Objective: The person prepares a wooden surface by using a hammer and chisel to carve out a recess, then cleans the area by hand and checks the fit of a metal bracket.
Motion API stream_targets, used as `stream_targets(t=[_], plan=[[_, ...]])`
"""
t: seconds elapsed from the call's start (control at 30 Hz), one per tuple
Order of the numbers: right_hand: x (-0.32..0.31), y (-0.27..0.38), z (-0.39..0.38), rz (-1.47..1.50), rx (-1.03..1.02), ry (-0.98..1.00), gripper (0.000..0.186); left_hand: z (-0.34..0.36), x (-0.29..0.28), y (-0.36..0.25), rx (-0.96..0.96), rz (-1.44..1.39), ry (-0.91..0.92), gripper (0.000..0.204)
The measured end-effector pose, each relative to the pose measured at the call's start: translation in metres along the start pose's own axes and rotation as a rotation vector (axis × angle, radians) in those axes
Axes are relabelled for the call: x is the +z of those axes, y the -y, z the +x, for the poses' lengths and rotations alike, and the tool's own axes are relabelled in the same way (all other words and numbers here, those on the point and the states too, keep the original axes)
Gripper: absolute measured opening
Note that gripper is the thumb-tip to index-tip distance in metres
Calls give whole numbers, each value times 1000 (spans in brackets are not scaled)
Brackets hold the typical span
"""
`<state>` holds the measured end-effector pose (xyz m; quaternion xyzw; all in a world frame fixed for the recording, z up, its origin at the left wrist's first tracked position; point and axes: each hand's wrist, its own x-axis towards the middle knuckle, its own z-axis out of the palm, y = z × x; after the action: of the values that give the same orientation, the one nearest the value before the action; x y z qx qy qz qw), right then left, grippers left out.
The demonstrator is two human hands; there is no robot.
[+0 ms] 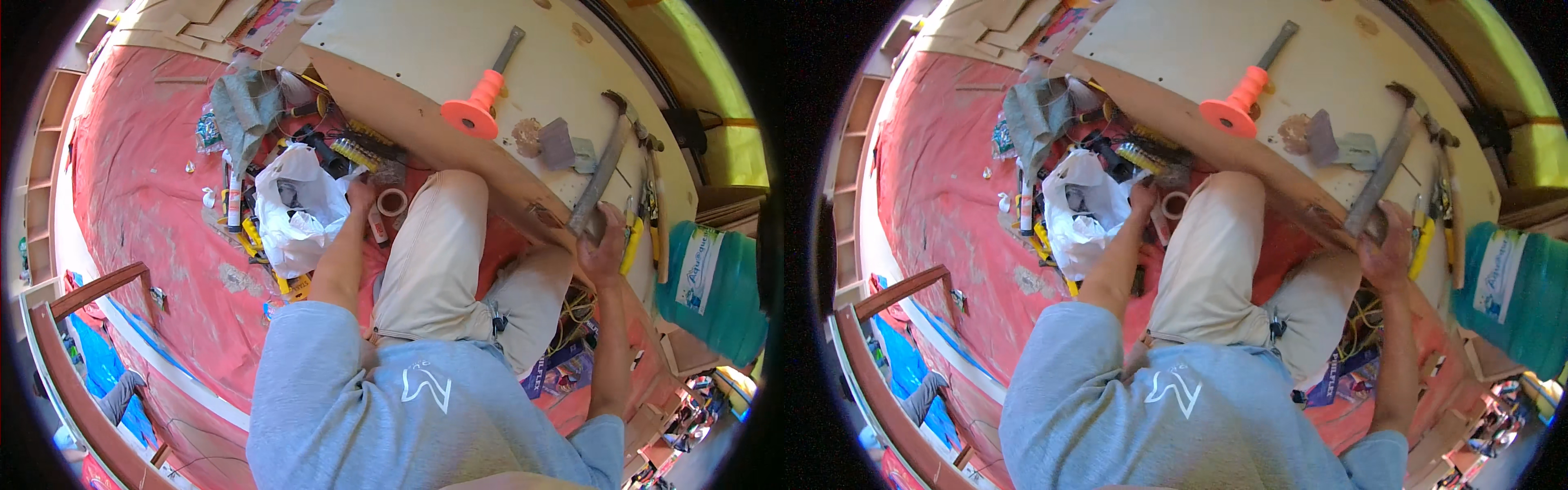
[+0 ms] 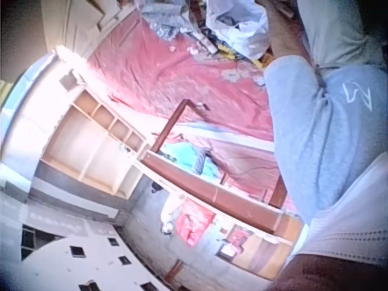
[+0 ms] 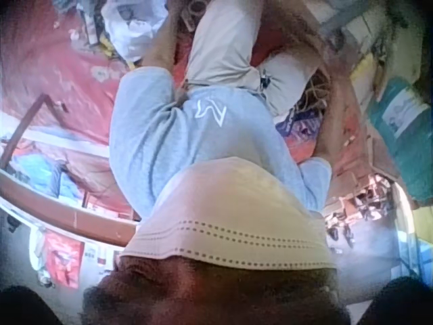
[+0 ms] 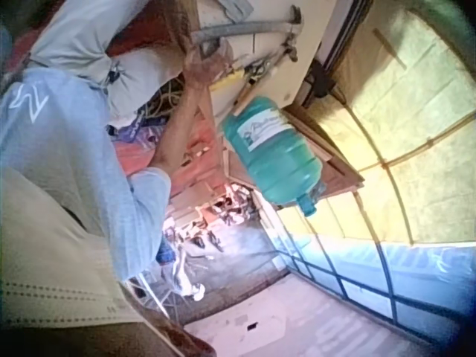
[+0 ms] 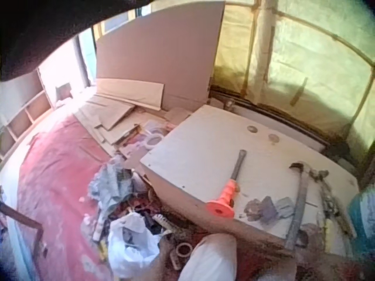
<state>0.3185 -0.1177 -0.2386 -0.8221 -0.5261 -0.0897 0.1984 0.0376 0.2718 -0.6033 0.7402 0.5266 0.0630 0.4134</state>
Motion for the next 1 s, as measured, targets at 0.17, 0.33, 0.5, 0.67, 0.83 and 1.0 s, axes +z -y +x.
stream_targets(t=[0.17,0.33,0.5,0.67,0.83,1.0], plan=[[-6,-5,-8,-32,37,13,68,4,20,-37,-408,-934,194,31],[1,4,6,16,10,1,68,39,2,2,-247,-868,123,28],[-1,-3,-6,-46,40,19,67,20,8,-51,-183,-644,112,31],[-2,-8,-9,-76,46,16,66,-25,-20,-69,46,165,-312,44],[-2,-2,-3,-57,29,8,66,-26,-36,-23,37,268,-203,42],[0,-2,-3,-19,29,8,64,-14,-54,-16,24,332,-61,41]])
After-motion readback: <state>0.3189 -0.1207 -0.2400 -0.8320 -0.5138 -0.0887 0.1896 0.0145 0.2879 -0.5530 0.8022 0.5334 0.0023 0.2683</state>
